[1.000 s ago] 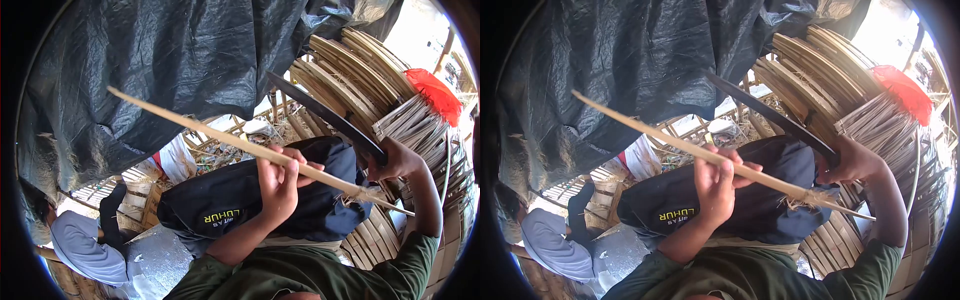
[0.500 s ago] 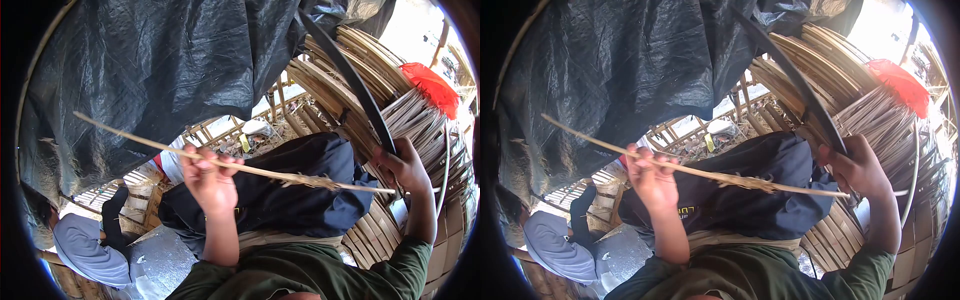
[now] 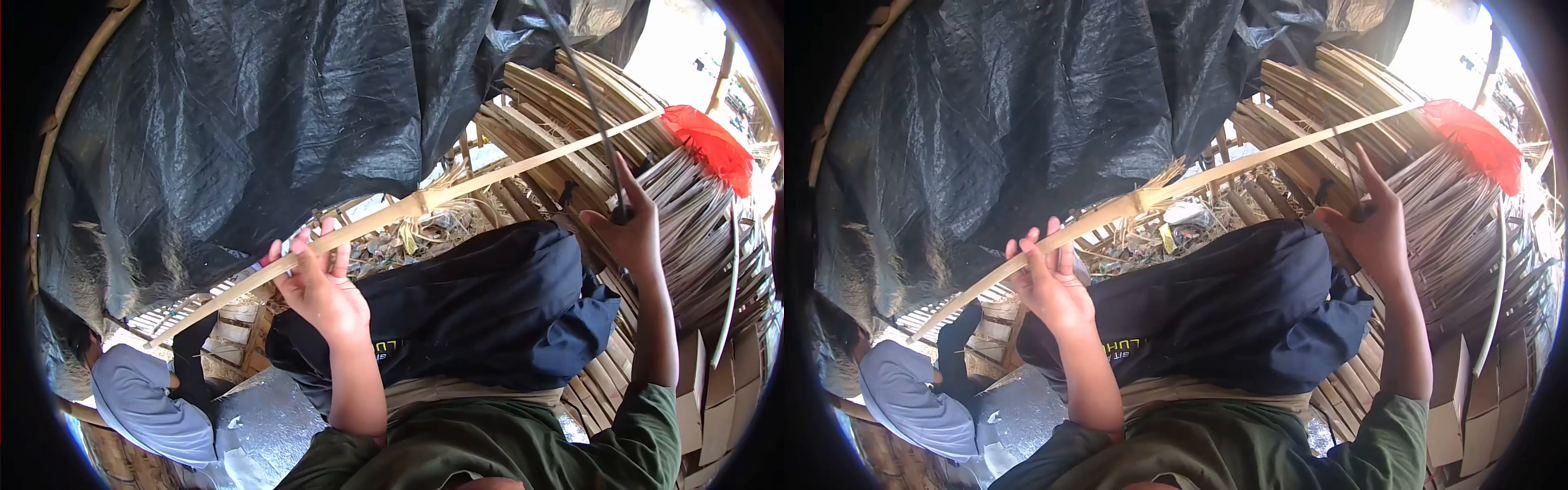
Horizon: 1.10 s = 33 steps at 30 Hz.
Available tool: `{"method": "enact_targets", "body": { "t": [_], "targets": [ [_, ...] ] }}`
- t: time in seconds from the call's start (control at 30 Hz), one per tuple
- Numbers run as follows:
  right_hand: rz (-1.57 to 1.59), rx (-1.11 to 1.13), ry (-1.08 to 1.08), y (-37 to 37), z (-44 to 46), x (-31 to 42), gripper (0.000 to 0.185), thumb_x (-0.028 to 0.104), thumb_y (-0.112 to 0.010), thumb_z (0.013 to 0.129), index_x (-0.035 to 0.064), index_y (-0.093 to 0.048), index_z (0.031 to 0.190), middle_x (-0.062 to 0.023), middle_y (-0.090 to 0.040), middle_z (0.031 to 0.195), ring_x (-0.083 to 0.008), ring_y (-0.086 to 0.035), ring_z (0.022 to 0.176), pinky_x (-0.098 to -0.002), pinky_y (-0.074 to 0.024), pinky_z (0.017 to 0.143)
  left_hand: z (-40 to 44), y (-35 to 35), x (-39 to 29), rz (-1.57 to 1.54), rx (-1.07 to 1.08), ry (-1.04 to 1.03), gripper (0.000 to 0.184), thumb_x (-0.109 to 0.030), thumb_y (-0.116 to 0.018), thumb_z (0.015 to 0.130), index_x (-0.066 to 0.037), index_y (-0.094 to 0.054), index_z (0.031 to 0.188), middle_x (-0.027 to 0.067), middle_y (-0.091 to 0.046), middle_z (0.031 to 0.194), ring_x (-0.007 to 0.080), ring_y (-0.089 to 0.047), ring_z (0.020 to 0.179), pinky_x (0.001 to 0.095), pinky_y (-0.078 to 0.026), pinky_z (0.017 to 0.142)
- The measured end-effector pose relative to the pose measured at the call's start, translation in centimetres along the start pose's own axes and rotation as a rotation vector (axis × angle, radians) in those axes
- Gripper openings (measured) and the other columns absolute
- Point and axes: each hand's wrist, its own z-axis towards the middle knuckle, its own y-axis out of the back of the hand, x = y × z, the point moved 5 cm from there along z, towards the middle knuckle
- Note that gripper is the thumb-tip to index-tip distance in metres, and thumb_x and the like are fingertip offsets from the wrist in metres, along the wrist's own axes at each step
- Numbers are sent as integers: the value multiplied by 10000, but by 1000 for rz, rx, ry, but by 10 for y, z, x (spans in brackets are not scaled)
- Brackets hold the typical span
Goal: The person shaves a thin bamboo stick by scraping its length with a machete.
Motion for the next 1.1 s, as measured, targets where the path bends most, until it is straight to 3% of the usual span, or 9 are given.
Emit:
{"method": "enact_targets", "body": {
  "t": [0.2,0.33,0.47,0.5,0.6,0.73,0.9,1.0,1.1],
  "targets": [
    [-139,12,41,-27,19,-6,946,185,-856,758,185,-352,1559,-147,-672,744,-110,-571,633,-293,-501,681,7,-1,25,4,55,108,385,-318,-623,985,-75,-420,1204,132,-556,1141,361,-673,1067,409,-634,861],
    [-122,33,-12,-38,28,-21,911,221,-819,808,148,-318,1565,-173,-723,820,-146,-626,635,-314,-511,694,8,-2,39,27,90,103,301,-271,-640,979,-81,-432,1086,114,-631,1009,334,-719,937,425,-645,814],
    [-102,-21,90,-40,39,-32,664,239,-786,841,85,-530,1434,-140,-729,766,-129,-669,668,-331,-521,681,2,-7,44,57,133,171,245,-208,-642,984,-62,-448,1020,115,-641,958,280,-728,854,393,-659,742],
    [-49,7,-18,-41,45,-44,462,237,-782,843,43,-675,1248,-148,-721,742,-127,-665,675,-332,-522,681,0,-11,42,61,102,162,224,-197,-632,990,-53,-463,1020,114,-651,969,247,-728,833,377,-661,725],
    [-157,5,25,-32,47,-50,357,238,-777,845,17,-720,1120,-168,-725,758,-160,-691,693,-339,-533,703,-2,-16,44,49,108,183,219,-201,-618,999,-44,-474,1051,118,-659,996,225,-727,832,367,-660,730],
    [-210,11,43,-18,40,-71,325,235,-798,792,0,-725,1005,-172,-696,751,-224,-660,671,-361,-505,678,-9,-25,50,52,169,204,222,-201,-585,1016,-33,-470,1103,120,-664,1018,224,-726,863,364,-660,740],
    [-495,-71,53,26,45,-73,353,292,-821,756,-12,-640,777,-165,-546,629,-260,-488,566,-415,-434,602,-25,-39,68,44,358,393,252,-230,-485,1059,-25,-435,1196,202,-541,1266,367,-678,1032,463,-629,870],
    [-507,-122,16,55,50,-65,257,241,-799,795,20,-671,822,-104,-499,590,-203,-447,537,-373,-401,563,-23,-40,88,-41,511,505,315,-279,-479,1060,-27,-463,1249,211,-550,1289,382,-627,1155,513,-560,986],
    [-390,-131,-16,83,58,-70,185,182,-767,831,38,-710,933,-23,-488,590,-113,-436,562,-322,-385,553,-12,-45,91,-193,468,321,341,-212,-477,1059,-24,-436,1340,210,-534,1339,412,-513,1304,554,-451,1098]
  ]
}}
